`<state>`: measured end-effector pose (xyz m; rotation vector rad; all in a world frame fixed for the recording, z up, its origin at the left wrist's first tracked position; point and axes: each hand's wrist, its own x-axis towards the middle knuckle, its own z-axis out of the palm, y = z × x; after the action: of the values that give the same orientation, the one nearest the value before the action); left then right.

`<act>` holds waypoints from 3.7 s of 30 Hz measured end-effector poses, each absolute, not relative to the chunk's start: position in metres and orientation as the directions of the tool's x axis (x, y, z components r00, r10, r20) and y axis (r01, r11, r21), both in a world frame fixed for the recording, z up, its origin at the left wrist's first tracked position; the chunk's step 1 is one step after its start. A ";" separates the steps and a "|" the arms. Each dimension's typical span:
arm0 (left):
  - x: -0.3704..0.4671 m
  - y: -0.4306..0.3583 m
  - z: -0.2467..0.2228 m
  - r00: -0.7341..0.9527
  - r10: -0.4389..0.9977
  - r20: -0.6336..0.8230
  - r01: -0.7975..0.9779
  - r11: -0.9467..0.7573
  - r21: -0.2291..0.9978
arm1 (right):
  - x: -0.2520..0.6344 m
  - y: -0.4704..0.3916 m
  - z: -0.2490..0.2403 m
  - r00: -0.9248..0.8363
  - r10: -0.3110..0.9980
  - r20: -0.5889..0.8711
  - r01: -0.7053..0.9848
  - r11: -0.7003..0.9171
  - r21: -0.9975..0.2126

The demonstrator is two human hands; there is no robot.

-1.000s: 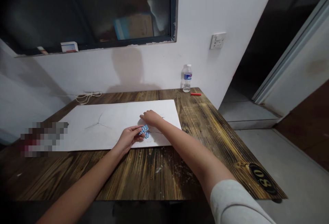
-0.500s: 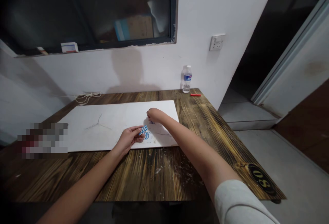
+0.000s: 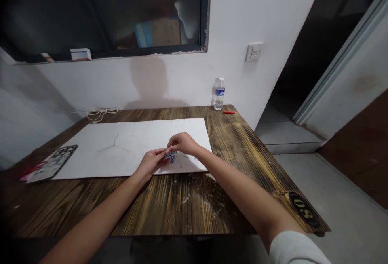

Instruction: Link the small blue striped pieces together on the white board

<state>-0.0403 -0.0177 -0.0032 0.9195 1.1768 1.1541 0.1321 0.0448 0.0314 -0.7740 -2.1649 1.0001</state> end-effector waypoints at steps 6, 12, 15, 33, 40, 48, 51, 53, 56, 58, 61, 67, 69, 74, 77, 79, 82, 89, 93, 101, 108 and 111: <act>-0.037 -0.025 0.001 0.141 0.977 -0.161 -0.138 0.180 0.974 | 0.131 0.017 0.024 -0.561 0.688 0.461 0.444 0.720 -0.533; -0.035 -0.030 0.005 0.235 0.963 -0.134 -0.089 0.159 0.983 | 0.138 0.014 0.021 -0.544 0.647 0.534 0.483 0.762 -0.431; -0.035 -0.029 0.005 0.256 0.957 -0.135 -0.056 0.155 0.986 | 0.140 0.016 0.017 -0.540 0.632 0.556 0.468 0.775 -0.425; -0.037 -0.021 0.000 0.007 0.992 -0.128 -0.087 0.128 0.988 | 0.204 0.075 -0.015 -0.342 0.843 0.415 0.738 0.514 -0.437; -0.035 -0.023 0.004 -0.002 0.992 -0.126 -0.065 0.126 0.990 | 0.188 0.075 -0.015 -0.562 0.758 0.330 0.767 0.628 -0.135; -0.035 -0.021 0.000 0.004 0.991 -0.130 -0.067 0.130 0.989 | 0.184 0.070 -0.012 -0.639 0.710 0.296 0.745 0.668 0.005; -0.035 -0.021 0.001 -0.007 0.990 -0.139 -0.075 0.138 0.988 | 0.187 0.069 -0.013 -0.602 0.725 0.336 0.754 0.654 -0.061; -0.035 -0.022 0.003 -0.019 0.990 -0.139 -0.082 0.137 0.987 | 0.190 0.068 -0.013 -0.514 0.761 0.397 0.760 0.618 -0.201; -0.034 -0.022 0.004 -0.029 0.990 -0.139 -0.094 0.136 0.986 | 0.194 0.066 -0.010 -0.340 0.827 0.448 0.674 0.546 -0.497; -0.033 -0.022 0.004 -0.022 0.990 -0.141 -0.097 0.138 0.986 | 0.192 0.061 -0.004 -0.302 0.858 0.416 0.515 0.514 -0.686; -0.034 -0.022 0.003 -0.004 0.990 -0.138 -0.076 0.138 0.988 | 0.180 0.046 0.008 -0.442 0.840 0.313 0.210 0.436 -0.875; -0.034 -0.023 0.003 0.043 0.988 -0.149 -0.045 0.151 0.988 | 0.150 0.011 0.023 -0.544 0.754 0.369 0.195 0.542 -0.818; -0.034 -0.024 0.004 0.061 0.986 -0.154 -0.048 0.157 0.986 | 0.145 0.006 0.021 -0.523 0.753 0.400 0.297 0.601 -0.742; -0.032 -0.027 0.006 0.120 0.983 -0.137 -0.017 0.140 0.990 | 0.141 0.004 0.012 -0.491 0.741 0.459 0.423 0.663 -0.618; -0.031 -0.028 0.006 0.146 0.981 -0.125 0.015 0.124 0.992 | 0.142 0.007 0.010 -0.490 0.699 0.520 0.420 0.712 -0.563; -0.031 -0.028 0.006 0.150 0.980 -0.130 0.017 0.129 0.992 | 0.146 0.014 0.010 -0.518 0.667 0.535 0.372 0.739 -0.561; -0.029 -0.028 0.007 0.111 0.981 -0.160 -0.002 0.161 0.987 | 0.161 0.032 0.007 -0.497 0.681 0.539 0.342 0.724 -0.600; -0.027 -0.028 0.010 0.039 0.983 -0.177 0.021 0.176 0.984 | 0.201 0.063 -0.013 -0.440 0.756 0.485 0.689 0.630 -0.358; -0.029 -0.027 0.008 0.046 0.987 -0.152 0.033 0.151 0.988 | 0.202 0.064 -0.020 -0.577 0.714 0.397 0.689 0.686 -0.232; -0.032 -0.025 0.005 0.052 0.992 -0.118 0.028 0.116 0.993 | 0.203 0.064 -0.009 -0.695 0.659 0.288 0.676 0.735 -0.051; -0.034 -0.024 0.004 0.042 0.993 -0.110 0.017 0.109 0.994 | 0.202 0.060 -0.006 -0.710 0.646 0.281 0.671 0.741 -0.011; -0.034 -0.024 0.004 0.036 0.993 -0.111 0.021 0.110 0.994 | 0.204 0.056 -0.002 -0.709 0.645 0.285 0.662 0.748 -0.043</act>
<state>-0.0343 -0.0239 0.0038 1.1583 1.2460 1.0918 0.2039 0.0558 -0.0024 -1.0206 -2.6663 -0.0901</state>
